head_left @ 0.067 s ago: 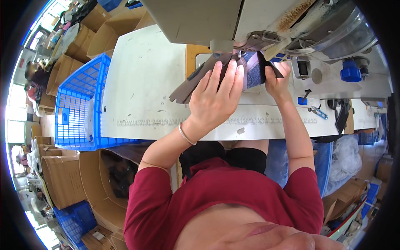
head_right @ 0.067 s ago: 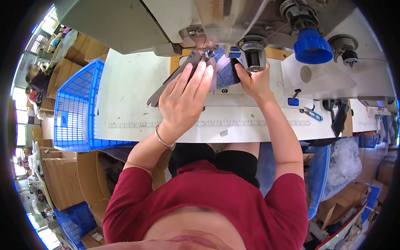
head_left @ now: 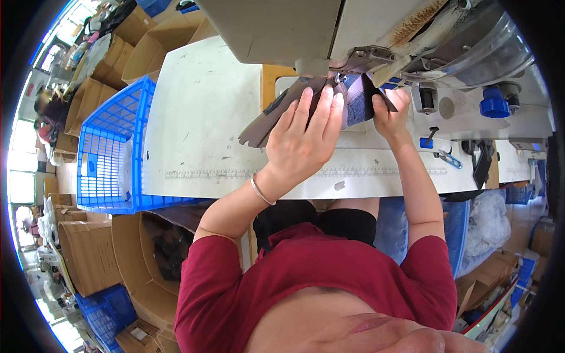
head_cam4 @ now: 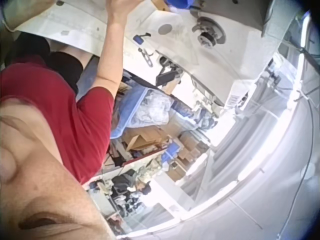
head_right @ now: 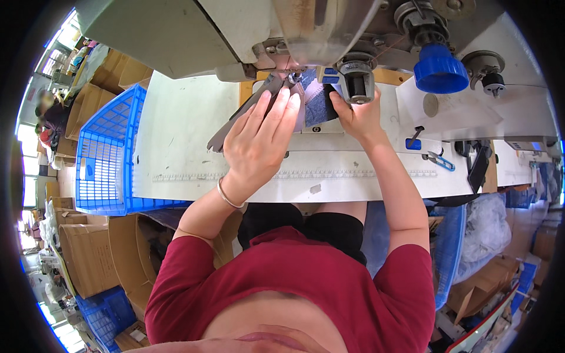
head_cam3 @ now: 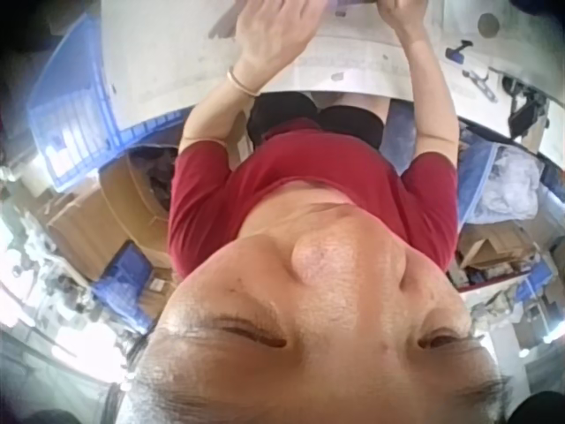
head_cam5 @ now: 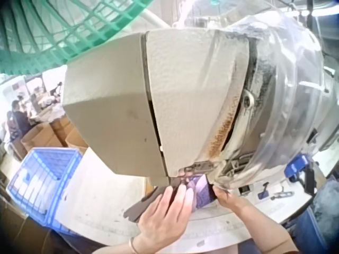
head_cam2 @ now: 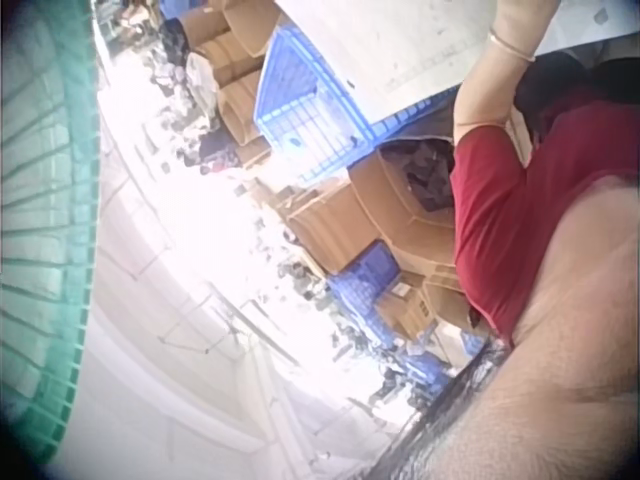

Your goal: The person stitches various leather and synthetic components of a boot upper using an industrial sewing machine.

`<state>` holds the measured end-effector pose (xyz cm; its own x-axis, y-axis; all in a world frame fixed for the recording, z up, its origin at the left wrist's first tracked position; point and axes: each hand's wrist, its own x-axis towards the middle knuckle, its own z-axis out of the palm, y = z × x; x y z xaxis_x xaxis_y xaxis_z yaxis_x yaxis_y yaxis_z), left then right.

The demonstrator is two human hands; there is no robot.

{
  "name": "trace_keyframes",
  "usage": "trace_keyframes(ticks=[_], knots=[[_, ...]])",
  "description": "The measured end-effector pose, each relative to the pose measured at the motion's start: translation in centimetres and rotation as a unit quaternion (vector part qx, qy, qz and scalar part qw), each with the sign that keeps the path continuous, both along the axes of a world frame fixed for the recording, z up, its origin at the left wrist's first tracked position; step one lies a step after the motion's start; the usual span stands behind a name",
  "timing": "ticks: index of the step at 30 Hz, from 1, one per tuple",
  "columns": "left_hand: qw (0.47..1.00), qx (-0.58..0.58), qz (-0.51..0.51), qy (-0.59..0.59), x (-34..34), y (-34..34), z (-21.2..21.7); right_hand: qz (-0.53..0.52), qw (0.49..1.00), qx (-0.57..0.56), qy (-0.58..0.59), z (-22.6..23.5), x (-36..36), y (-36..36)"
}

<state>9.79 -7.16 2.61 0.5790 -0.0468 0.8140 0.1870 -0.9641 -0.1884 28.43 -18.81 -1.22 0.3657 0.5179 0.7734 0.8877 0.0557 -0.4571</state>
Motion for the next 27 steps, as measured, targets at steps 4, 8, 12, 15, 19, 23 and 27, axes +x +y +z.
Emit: trace_keyframes(ticks=[4,8,12,15,19,23,27], knots=[[1.0,0.008,-0.006,-0.009,0.2,0.2,-0.3,-0.034,0.993,-0.064,-0.094,1.4,0.4,-0.7],[1.0,0.005,-0.005,-0.021,0.2,0.2,-0.2,-0.034,0.995,-0.088,-0.042,0.6,0.7,-0.6],[1.0,-0.01,-0.004,-0.028,0.5,0.0,0.0,-0.024,0.994,-0.101,0.031,1.1,-0.5,-1.0],[0.999,-0.03,-0.016,-0.026,0.4,0.0,0.1,-0.056,0.974,-0.189,-0.11,2.4,-1.5,-3.4],[0.999,-0.021,-0.005,-0.049,0.4,0.3,-0.4,-0.195,0.931,0.309,-0.017,3.3,3.3,-15.9],[0.999,-0.019,-0.005,-0.044,0.4,0.3,-0.1,-0.429,0.82,0.352,-0.142,13.1,10.2,-27.4],[0.997,-0.038,-0.016,-0.06,0.4,0.4,-0.4,-0.381,0.91,0.079,0.14,15.7,27.1,-46.4]])
